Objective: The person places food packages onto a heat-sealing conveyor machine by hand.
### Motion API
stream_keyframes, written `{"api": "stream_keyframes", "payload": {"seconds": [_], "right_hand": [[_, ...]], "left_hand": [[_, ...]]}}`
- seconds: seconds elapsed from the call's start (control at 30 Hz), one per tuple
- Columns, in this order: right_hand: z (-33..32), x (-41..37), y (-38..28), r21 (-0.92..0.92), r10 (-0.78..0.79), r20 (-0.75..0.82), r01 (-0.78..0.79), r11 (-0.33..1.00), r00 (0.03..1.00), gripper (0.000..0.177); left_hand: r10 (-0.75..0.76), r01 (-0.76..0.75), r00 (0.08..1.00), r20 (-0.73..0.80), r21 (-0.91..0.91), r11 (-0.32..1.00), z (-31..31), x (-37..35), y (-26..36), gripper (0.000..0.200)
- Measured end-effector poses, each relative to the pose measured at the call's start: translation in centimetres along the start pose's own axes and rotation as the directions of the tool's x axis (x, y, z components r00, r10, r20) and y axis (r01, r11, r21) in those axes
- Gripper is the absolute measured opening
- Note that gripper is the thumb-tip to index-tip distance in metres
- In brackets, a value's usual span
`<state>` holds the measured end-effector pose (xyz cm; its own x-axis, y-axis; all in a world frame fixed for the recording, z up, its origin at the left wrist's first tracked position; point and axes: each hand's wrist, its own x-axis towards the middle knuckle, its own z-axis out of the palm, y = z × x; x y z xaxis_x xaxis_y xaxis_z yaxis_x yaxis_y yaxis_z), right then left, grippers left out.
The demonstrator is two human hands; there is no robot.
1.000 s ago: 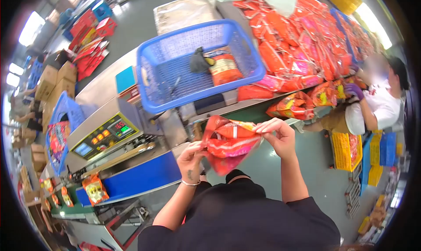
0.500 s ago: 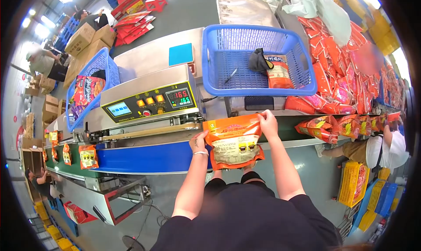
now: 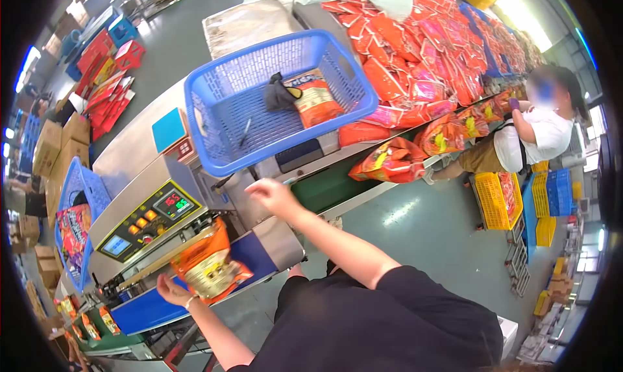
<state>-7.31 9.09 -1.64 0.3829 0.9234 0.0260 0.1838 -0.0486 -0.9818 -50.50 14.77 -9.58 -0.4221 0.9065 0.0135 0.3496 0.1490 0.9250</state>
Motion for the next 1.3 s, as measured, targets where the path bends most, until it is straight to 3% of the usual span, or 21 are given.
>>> {"api": "stream_keyframes", "payload": {"seconds": [0.07,0.1,0.13,0.17,0.2,0.23,0.27,0.3,0.37,0.4,0.43,0.5,0.57,0.63,0.67,0.7,0.77,0.83,0.93,1.17,1.3], "right_hand": [[-9.0,-2.0,-4.1,-0.156,-0.137,-0.294,0.093,0.983,0.946,0.014],[-13.8,-3.0,-3.4,-0.411,-0.329,-0.411,0.149,0.899,0.850,0.019],[-18.5,-5.0,-4.0,-0.436,-0.261,-0.520,0.010,0.900,0.813,0.025],[-23.1,-7.1,-2.7,-0.295,-0.137,-0.649,-0.082,0.952,0.748,0.033],[-28.2,-9.2,-0.7,-0.562,-0.225,-0.608,-0.212,0.800,0.761,0.041],[-31.2,-11.1,-0.9,-0.661,-0.143,-0.596,-0.381,0.646,0.790,0.050],[-34.0,-12.8,1.0,-0.656,0.000,-0.557,-0.440,0.614,0.830,0.044],[-34.4,-12.9,2.8,-0.656,-0.003,-0.558,-0.439,0.614,0.830,0.044],[-34.6,-12.9,4.6,-0.361,0.059,-0.317,-0.178,0.915,0.947,0.031],[-34.3,-13.0,4.7,-0.201,0.179,-0.312,-0.249,0.947,0.933,0.014],[-34.0,-13.0,4.0,-0.202,0.179,-0.301,-0.246,0.948,0.937,0.014],[-32.7,-13.0,1.8,-0.120,0.035,-0.320,-0.077,0.990,0.947,0.008],[-30.9,-12.9,-2.1,0.008,-0.098,-0.255,0.103,0.995,0.962,0.010],[-28.4,-12.1,-6.5,0.103,-0.190,-0.165,0.208,0.973,0.968,0.011],[-26.7,-11.2,-8.2,0.201,-0.247,-0.137,0.271,0.941,0.959,0.011],[-24.7,-10.2,-9.5,0.259,-0.260,-0.148,0.291,0.921,0.954,0.011],[-20.9,-8.3,-10.3,0.254,-0.089,-0.116,0.116,0.960,0.989,0.011],[-16.9,-5.6,-9.8,-0.010,0.033,-0.127,-0.034,0.999,0.991,0.012],[-11.1,-2.8,-3.1,-0.065,0.099,-0.211,-0.115,0.991,0.973,0.016],[-5.9,-1.3,5.5,-0.472,0.173,-0.382,-0.353,0.808,0.908,0.017],[-2.8,-0.2,5.9,-0.526,0.344,-0.188,-0.390,0.756,0.920,0.023]], "left_hand": [[0.299,-0.313,0.947,-0.118,-0.129,0.941,6.5,-6.2,11.7,0.019],[0.287,-0.240,0.956,0.065,-0.391,0.889,10.6,-10.4,15.2,0.015],[0.173,-0.066,0.921,0.349,-0.297,0.952,14.1,-14.7,19.7,0.014],[0.307,-0.213,0.803,0.511,-0.236,0.948,17.7,-17.9,21.0,0.020],[0.388,-0.105,0.644,0.659,-0.426,0.899,21.2,-21.5,22.2,0.035],[0.387,-0.111,0.484,0.785,-0.383,0.917,25.2,-24.8,22.5,0.048],[0.463,-0.254,0.364,0.808,-0.392,0.884,27.8,-27.3,23.2,0.057],[0.506,-0.402,0.271,0.819,-0.382,0.832,30.6,-29.4,22.4,0.059],[0.513,-0.438,0.216,0.831,-0.387,0.811,34.3,-31.2,21.3,0.026],[0.486,-0.423,0.253,0.837,-0.356,0.833,35.0,-31.4,20.3,0.019],[0.456,-0.408,0.291,0.841,-0.321,0.854,35.2,-31.1,20.1,0.012],[0.438,-0.203,0.310,0.844,-0.391,0.898,32.0,-29.3,21.4,0.014],[0.526,-0.227,0.282,0.802,-0.477,0.849,27.2,-27.1,23.5,0.013],[0.466,-0.031,0.307,0.829,-0.481,0.876,22.1,-25.5,24.9,0.014],[0.448,0.113,0.362,0.818,-0.515,0.850,20.0,-24.9,24.9,0.013],[0.437,0.094,0.389,0.811,-0.507,0.857,18.2,-24.0,24.6,0.013],[0.220,0.421,0.570,0.792,-0.512,0.749,14.6,-22.2,23.7,0.010],[-0.005,0.477,0.722,0.692,-0.493,0.727,12.6,-19.9,21.7,0.002],[-0.332,0.612,0.745,0.578,-0.395,0.685,12.4,-16.3,16.8,0.008],[-0.521,0.684,0.691,0.501,-0.221,0.695,16.9,-11.5,8.2,0.015],[-0.572,0.697,0.704,0.420,-0.253,0.671,14.1,-8.4,6.0,0.019]]}}
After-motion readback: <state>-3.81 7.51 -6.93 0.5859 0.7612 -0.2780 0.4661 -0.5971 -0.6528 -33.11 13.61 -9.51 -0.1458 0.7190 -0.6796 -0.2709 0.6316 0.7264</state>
